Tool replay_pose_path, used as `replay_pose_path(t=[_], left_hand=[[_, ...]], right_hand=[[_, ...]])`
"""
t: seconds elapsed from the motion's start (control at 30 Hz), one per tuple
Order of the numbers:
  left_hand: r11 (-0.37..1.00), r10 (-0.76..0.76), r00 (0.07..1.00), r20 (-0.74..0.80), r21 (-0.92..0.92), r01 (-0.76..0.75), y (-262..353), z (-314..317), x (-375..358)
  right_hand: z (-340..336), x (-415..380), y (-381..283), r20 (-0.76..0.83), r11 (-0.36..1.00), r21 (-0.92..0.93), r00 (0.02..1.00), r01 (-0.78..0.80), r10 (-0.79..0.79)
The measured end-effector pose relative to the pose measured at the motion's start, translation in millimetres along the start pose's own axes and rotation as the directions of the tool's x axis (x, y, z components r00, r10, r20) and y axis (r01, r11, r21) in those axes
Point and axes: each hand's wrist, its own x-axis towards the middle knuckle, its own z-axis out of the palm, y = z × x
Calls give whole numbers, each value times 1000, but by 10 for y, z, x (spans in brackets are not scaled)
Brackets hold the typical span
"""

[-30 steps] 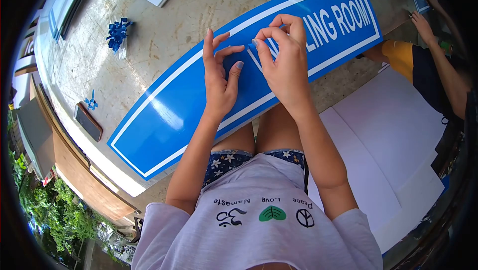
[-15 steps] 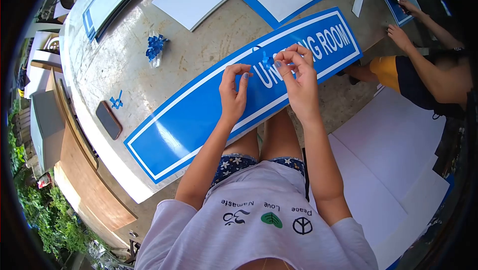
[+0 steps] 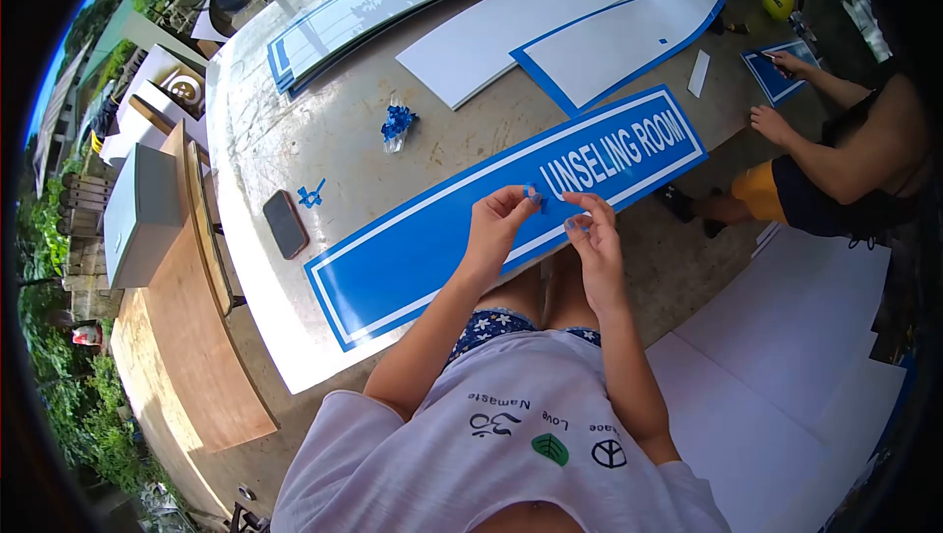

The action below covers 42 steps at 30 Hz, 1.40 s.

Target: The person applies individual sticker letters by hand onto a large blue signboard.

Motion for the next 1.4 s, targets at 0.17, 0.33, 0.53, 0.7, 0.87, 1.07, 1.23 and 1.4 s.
replay_pose_path(t=[0.17, 0.33, 0.53, 0.7, 0.87, 1.07, 1.23, 1.4], left_hand=[[916, 271, 932, -240, 363, -173, 68, -807, 536], [687, 481, 801, -355, 721, -93, -4, -1998, 1320], [369, 468, 826, -314, 919, 140, 106, -2287, 1632], [182, 470, 843, -262, 963, 197, 48, -2368, 1841], [67, 444, 871, -211, 977, 203, 59, -2334, 1834], [-22, 495, 858, -140, 985, 174, 6, -2304, 1685], [-15, 434, 886, -164, 982, 189, 100, -2254, 1544], [-29, 307, 931, -199, 976, 218, 140, -2297, 1434]], right_hand=[[-274, -304, 205, -18, 993, 78, 995, -93, 94], [-728, -791, 444, -79, 982, 73, 981, -173, 179], [-1144, -1346, 666, -241, 946, 156, 918, -283, 314], [-1258, -1535, 670, -302, 929, 211, 883, -305, 359], [-1326, -1541, 696, -311, 917, 228, 868, -328, 388], [-1273, -1449, 634, -300, 913, 202, 865, -354, 402], [-1200, -1433, 612, -299, 915, 247, 872, -320, 386], [-1211, -1493, 661, -278, 914, 238, 878, -330, 389]])
